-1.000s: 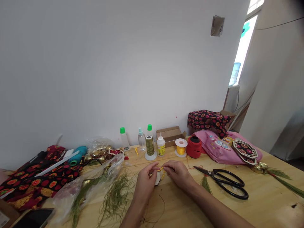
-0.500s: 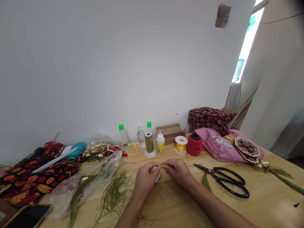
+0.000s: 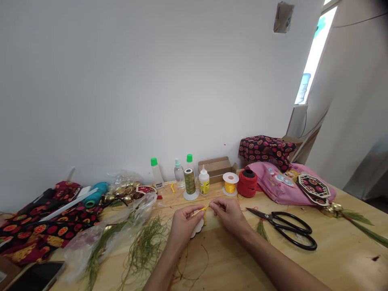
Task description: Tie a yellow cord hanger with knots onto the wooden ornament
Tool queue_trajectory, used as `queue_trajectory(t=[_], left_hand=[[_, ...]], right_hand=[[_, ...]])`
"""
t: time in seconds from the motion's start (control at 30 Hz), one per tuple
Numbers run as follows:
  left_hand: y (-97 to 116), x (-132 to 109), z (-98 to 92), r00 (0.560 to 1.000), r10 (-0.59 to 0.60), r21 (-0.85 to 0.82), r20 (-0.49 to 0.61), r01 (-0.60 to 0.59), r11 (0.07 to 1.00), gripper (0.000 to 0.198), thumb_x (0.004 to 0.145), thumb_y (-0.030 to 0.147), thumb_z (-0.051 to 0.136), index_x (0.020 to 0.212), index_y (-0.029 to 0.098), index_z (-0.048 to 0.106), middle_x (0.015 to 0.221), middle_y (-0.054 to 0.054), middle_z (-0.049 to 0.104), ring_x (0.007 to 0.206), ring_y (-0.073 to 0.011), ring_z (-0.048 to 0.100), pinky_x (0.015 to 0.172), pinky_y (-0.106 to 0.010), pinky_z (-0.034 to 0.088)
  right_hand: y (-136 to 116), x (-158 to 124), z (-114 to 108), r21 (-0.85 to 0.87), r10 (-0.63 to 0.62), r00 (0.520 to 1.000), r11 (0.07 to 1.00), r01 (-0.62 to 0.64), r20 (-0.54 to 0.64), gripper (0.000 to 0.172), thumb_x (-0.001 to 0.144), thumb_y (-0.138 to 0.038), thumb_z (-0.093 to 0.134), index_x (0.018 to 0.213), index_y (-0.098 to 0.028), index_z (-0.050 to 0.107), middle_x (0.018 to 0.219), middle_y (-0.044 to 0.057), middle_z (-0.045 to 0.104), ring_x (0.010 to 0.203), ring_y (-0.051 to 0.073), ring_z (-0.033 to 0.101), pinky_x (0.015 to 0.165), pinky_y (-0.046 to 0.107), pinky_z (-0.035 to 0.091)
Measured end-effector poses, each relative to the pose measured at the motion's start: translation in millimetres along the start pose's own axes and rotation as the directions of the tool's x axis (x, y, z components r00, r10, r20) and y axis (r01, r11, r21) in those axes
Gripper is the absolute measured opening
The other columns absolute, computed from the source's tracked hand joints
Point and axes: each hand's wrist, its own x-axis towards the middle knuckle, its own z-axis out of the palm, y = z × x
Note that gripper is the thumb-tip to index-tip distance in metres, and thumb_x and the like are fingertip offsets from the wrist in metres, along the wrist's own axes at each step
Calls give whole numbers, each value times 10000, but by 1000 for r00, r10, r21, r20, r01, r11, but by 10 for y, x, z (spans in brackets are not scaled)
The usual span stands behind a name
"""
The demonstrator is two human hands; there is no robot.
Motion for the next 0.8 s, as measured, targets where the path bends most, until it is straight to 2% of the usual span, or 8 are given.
queue_trajectory(t=[0.17, 0.33, 0.47, 0.6, 0.7, 0.8], left_hand=[[1, -3, 1, 999, -8, -35, 32, 9, 999, 249, 558, 286, 663, 762, 147, 690, 773, -65, 690, 679, -179, 602, 620, -252, 469], [45, 15, -9, 998, -70, -86, -11, 68, 994, 239, 535, 300, 678, 724, 154, 696, 694, -50, 694, 590, -158, 587, 547, -242, 464], [90, 2, 4, 993, -119, -165, -9, 116, 980, 242, 512, 298, 694, 699, 145, 695, 665, -45, 689, 546, -127, 563, 508, -209, 440], [139, -45, 17, 990, -127, -222, 55, 136, 966, 255, 520, 307, 690, 692, 118, 689, 566, -31, 654, 462, -90, 507, 413, -173, 375], [183, -86, 23, 985, -154, -235, 74, 167, 958, 260, 542, 322, 674, 687, 106, 681, 429, 17, 568, 343, -44, 401, 335, -152, 284], [195, -98, 21, 982, -176, -236, 66, 187, 954, 255, 547, 326, 668, 670, 103, 674, 362, 46, 505, 299, -31, 346, 317, -153, 246]], right_hand=[[-89, 2, -18, 112, 34, 999, 993, -30, -35, 234, 755, -295, 432, 630, -144, 560, 536, -9, 488, 517, 105, 430, 488, 208, 316], [-175, 1, -36, 279, 30, 996, 960, -4, -87, 232, 749, -312, 441, 576, -158, 461, 526, -33, 397, 501, 90, 366, 472, 203, 297], [-145, -11, -7, 411, 38, 998, 912, -14, -50, 230, 764, -359, 434, 648, -162, 455, 530, -47, 361, 464, 74, 321, 432, 193, 272], [-129, -12, 2, 518, 28, 1000, 855, -22, -3, 241, 754, -386, 454, 674, -158, 465, 536, -51, 359, 447, 63, 315, 415, 185, 265], [-164, -15, -14, 559, 34, 999, 828, -40, 21, 253, 732, -393, 478, 637, -159, 463, 520, -51, 364, 441, 62, 317, 413, 184, 272], [-222, -45, -33, 518, 7, 1000, 855, -20, 27, 235, 728, -374, 482, 631, -161, 484, 523, -42, 395, 451, 69, 345, 427, 192, 292]])
